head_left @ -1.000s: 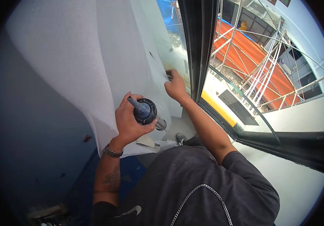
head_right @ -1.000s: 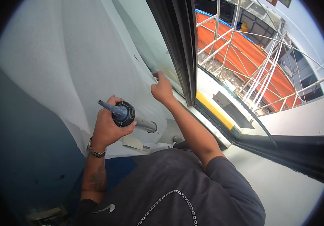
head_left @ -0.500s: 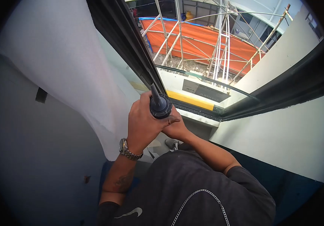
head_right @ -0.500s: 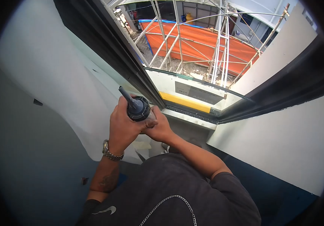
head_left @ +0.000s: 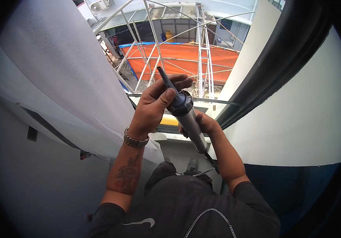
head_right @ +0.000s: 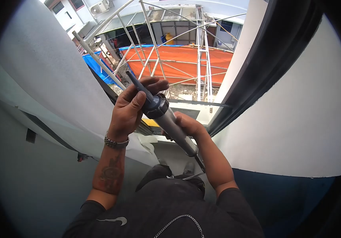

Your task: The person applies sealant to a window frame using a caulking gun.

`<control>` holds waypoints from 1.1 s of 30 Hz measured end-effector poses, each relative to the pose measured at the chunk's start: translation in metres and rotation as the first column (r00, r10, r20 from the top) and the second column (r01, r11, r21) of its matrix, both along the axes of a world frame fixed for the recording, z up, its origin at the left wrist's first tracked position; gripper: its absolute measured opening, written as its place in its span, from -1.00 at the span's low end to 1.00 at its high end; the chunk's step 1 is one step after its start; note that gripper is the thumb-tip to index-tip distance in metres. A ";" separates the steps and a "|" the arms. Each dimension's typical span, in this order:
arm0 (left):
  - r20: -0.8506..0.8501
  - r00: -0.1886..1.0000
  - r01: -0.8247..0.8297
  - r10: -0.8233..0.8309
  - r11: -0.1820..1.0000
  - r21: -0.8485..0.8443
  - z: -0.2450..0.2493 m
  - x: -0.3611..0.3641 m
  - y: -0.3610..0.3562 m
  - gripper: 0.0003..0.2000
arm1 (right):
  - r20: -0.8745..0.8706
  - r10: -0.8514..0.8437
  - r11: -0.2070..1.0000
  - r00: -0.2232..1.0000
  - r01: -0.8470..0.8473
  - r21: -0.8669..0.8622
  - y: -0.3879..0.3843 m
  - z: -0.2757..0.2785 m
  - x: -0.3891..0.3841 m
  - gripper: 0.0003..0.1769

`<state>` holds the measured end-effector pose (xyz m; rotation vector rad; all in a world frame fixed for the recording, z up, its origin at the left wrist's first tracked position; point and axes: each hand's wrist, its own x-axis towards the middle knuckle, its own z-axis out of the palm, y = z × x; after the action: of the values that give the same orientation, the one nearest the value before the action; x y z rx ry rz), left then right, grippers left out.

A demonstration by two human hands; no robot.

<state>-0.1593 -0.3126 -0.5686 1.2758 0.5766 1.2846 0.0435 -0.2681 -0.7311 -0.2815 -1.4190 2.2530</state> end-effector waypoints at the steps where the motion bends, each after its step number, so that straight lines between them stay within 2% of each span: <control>1: -0.002 1.000 0.022 -0.022 1.000 -0.001 -0.004 0.001 0.007 -0.46 | 0.001 0.028 0.992 1.000 -0.027 -0.123 -0.004 -0.012 0.006 0.17; 2: 0.025 0.993 0.116 -0.115 0.993 -0.023 -0.013 0.000 0.016 -0.49 | -0.014 -0.005 0.955 1.000 0.001 -0.298 -0.015 -0.021 0.012 0.11; 3: 0.052 0.976 0.213 -0.210 0.976 -0.049 -0.023 0.000 0.027 -0.51 | -0.017 -0.035 0.952 0.999 0.028 -0.306 -0.019 -0.031 0.016 0.11; 5: 0.080 0.972 0.229 -0.223 0.971 -0.073 -0.043 0.010 0.035 -0.59 | -0.245 0.135 0.852 0.960 -0.239 -0.466 -0.034 -0.050 0.021 0.11; 7: 0.126 0.952 0.297 -0.280 0.945 -0.138 -0.066 0.013 0.045 -0.67 | -0.234 -0.013 0.823 0.972 -0.122 -0.555 -0.059 -0.054 0.027 0.16; 9: 0.200 0.933 0.338 -0.299 0.918 -0.207 -0.085 0.024 0.054 -0.72 | -0.093 -0.172 0.840 0.981 0.097 -0.534 -0.081 -0.055 0.035 0.15; 10: 0.271 0.913 0.373 -0.303 0.891 -0.259 -0.097 0.028 0.058 -0.73 | -0.061 -0.230 0.877 0.971 0.179 -0.447 -0.089 -0.052 0.038 0.10; 11: 0.341 0.892 0.405 -0.297 0.861 -0.307 -0.108 0.032 0.062 -0.74 | -0.041 -0.261 0.858 0.964 0.213 -0.467 -0.099 -0.053 0.041 0.10; 13: 0.369 0.858 0.481 -0.358 0.812 -0.332 -0.128 0.040 0.067 -0.73 | 0.100 -0.392 0.825 0.914 0.398 -0.401 -0.126 -0.056 0.043 0.10; 14: 0.376 0.832 0.534 -0.409 0.774 -0.341 -0.137 0.045 0.066 -0.71 | 0.214 -0.482 0.783 0.849 0.528 -0.330 -0.141 -0.051 0.041 0.04; 15: 0.384 0.801 0.587 -0.460 0.729 -0.353 -0.144 0.049 0.063 -0.69 | 0.235 -0.509 0.750 0.828 0.560 -0.352 -0.156 -0.055 0.040 0.04; 17: 0.463 0.708 0.700 -0.534 0.618 -0.358 -0.146 0.053 0.055 -0.66 | 0.104 -0.512 0.709 0.853 0.488 -0.509 -0.184 -0.059 0.041 0.03; 19: 0.527 0.644 0.762 -0.555 0.527 -0.376 -0.144 0.057 0.045 -0.69 | 0.104 -0.543 0.659 0.833 0.500 -0.563 -0.202 -0.051 0.034 0.05; 22: 0.491 0.610 0.792 -0.622 0.495 -0.357 -0.143 0.059 0.036 -0.67 | 0.107 -0.552 0.650 0.827 0.507 -0.565 -0.226 -0.043 0.028 0.04; 25: 0.482 0.562 0.827 -0.672 0.464 -0.317 -0.140 0.061 0.035 -0.66 | 0.038 -0.589 0.608 0.808 0.473 -0.638 -0.238 -0.034 0.022 0.03; 27: 0.429 0.526 0.850 -0.735 0.440 -0.290 -0.133 0.062 0.031 -0.65 | -0.051 -0.610 0.614 0.791 0.431 -0.661 -0.246 -0.024 0.021 -0.08; 30: 0.349 0.476 0.879 -0.807 0.427 -0.211 -0.127 0.064 0.028 -0.65 | 0.026 -0.610 0.577 0.792 0.467 -0.670 -0.260 -0.023 0.018 0.02; 33: 0.388 0.411 0.911 -0.825 0.388 -0.140 -0.126 0.066 0.022 -0.68 | 0.010 -0.609 0.593 0.793 0.464 -0.658 -0.272 -0.019 0.018 0.01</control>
<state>-0.0933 -0.2910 -0.6948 0.8545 -0.1397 0.3631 0.0615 -0.5401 -0.7499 -0.5744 -0.3114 2.0541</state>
